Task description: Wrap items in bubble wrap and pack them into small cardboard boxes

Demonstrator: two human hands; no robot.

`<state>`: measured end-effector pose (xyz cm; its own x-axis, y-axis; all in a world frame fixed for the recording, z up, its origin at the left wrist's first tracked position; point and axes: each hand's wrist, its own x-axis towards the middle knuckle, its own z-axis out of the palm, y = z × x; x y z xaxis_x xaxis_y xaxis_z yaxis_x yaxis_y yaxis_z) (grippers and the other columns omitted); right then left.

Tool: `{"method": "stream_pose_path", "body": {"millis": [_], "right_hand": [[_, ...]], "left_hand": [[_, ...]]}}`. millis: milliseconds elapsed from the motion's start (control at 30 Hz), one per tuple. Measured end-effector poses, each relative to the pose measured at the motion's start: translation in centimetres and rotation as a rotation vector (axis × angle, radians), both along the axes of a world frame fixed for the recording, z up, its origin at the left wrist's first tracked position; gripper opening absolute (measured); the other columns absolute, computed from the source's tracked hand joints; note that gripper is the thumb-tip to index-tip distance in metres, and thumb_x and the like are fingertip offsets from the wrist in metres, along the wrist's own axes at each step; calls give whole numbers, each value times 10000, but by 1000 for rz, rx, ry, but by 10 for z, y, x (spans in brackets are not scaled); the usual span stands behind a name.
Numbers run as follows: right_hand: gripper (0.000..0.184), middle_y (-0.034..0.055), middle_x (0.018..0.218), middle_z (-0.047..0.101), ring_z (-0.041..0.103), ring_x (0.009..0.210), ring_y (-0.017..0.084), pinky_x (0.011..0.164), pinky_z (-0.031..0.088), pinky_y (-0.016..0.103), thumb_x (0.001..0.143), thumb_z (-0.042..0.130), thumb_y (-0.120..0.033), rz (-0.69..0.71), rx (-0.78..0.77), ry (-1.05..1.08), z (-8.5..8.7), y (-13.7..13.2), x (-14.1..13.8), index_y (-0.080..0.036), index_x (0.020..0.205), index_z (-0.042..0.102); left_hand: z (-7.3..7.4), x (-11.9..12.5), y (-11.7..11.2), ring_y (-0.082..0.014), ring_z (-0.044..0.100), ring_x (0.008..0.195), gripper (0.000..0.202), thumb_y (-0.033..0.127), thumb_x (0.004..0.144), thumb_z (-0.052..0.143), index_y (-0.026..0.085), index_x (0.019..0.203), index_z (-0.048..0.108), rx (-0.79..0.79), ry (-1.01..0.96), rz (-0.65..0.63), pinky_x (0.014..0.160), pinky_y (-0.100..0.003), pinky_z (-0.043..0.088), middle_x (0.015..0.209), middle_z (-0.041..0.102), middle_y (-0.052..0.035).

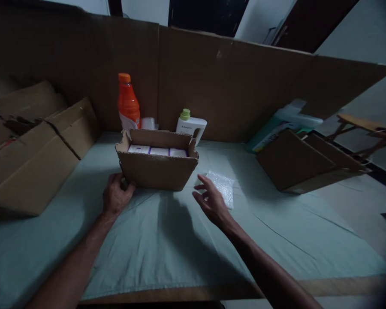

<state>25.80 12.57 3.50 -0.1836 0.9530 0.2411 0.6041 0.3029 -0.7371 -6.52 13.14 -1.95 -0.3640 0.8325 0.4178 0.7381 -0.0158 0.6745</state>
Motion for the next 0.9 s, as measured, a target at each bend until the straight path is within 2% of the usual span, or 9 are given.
{"method": "stream_pose_path", "body": {"millis": [67,133,233,367,500,667,733,800,900], "right_hand": [[530,107,1007,721,676,731,204,648,560,353,884,584,-358,29,-118,41,-6,20,-26,-205,1388,522],[482,47,815,696,657,669,193,639,556,340,882,572,-365,29,-182,97,-14,40,-39,-190,1331,553],[457,64,878,706,685,768,213,681,577,353,869,563,-371,0,-185,187,-25,59,-45,-174,1281,581],[542,100,979,733,707,847,231,743,589,387,867,569,-372,17,-164,222,-29,56,-44,-153,1362,542],[450,133,1217,705,706,982,244,800,587,400,897,559,-354,-5,-44,117,-23,35,-16,-208,1319,607],[493,158,1427,600,554,1288,368,1020,467,578,775,660,-240,-159,160,-350,-24,20,52,-204,1266,674],[369,158,1322,676,591,1232,375,1007,466,582,768,654,-212,-221,153,-430,-25,18,70,-197,1127,740],[228,123,1122,763,679,1057,315,933,521,502,851,582,-235,-261,147,-403,-24,14,79,-217,979,769],[311,80,1013,785,709,832,233,814,557,390,962,468,-320,-272,171,-329,-14,5,78,-244,1015,765]], "left_hand": [[2,-1,0,-208,590,695,283,436,747,600,210,917,617,-43,-55,-9,748,-368,531,837,608,-37],[3,1,0,-208,623,712,331,428,732,616,196,968,629,-85,-152,-51,738,-351,538,819,626,-31],[1,6,2,-228,688,800,531,423,716,631,149,1171,612,-108,-342,-134,765,-351,564,882,670,-54],[-3,8,2,-253,717,883,749,403,703,661,108,1374,510,-120,-506,-192,835,-387,581,924,695,-74],[-5,7,1,-246,712,921,743,366,724,662,138,1409,485,-100,-519,-191,840,-378,578,1037,707,-94],[-8,3,4,-210,690,881,660,318,727,649,143,1350,518,-38,-444,-77,854,-366,558,1211,659,-135],[-7,0,5,-202,668,847,617,300,727,633,137,1314,538,32,-392,-16,863,-382,552,1185,648,-134],[-2,-1,3,-207,651,850,569,283,732,612,132,1279,563,128,-332,31,872,-399,548,1164,632,-133],[17,4,-13,-220,645,895,498,273,761,595,124,1236,602,269,-247,11,880,-404,544,1156,613,-132]]}}
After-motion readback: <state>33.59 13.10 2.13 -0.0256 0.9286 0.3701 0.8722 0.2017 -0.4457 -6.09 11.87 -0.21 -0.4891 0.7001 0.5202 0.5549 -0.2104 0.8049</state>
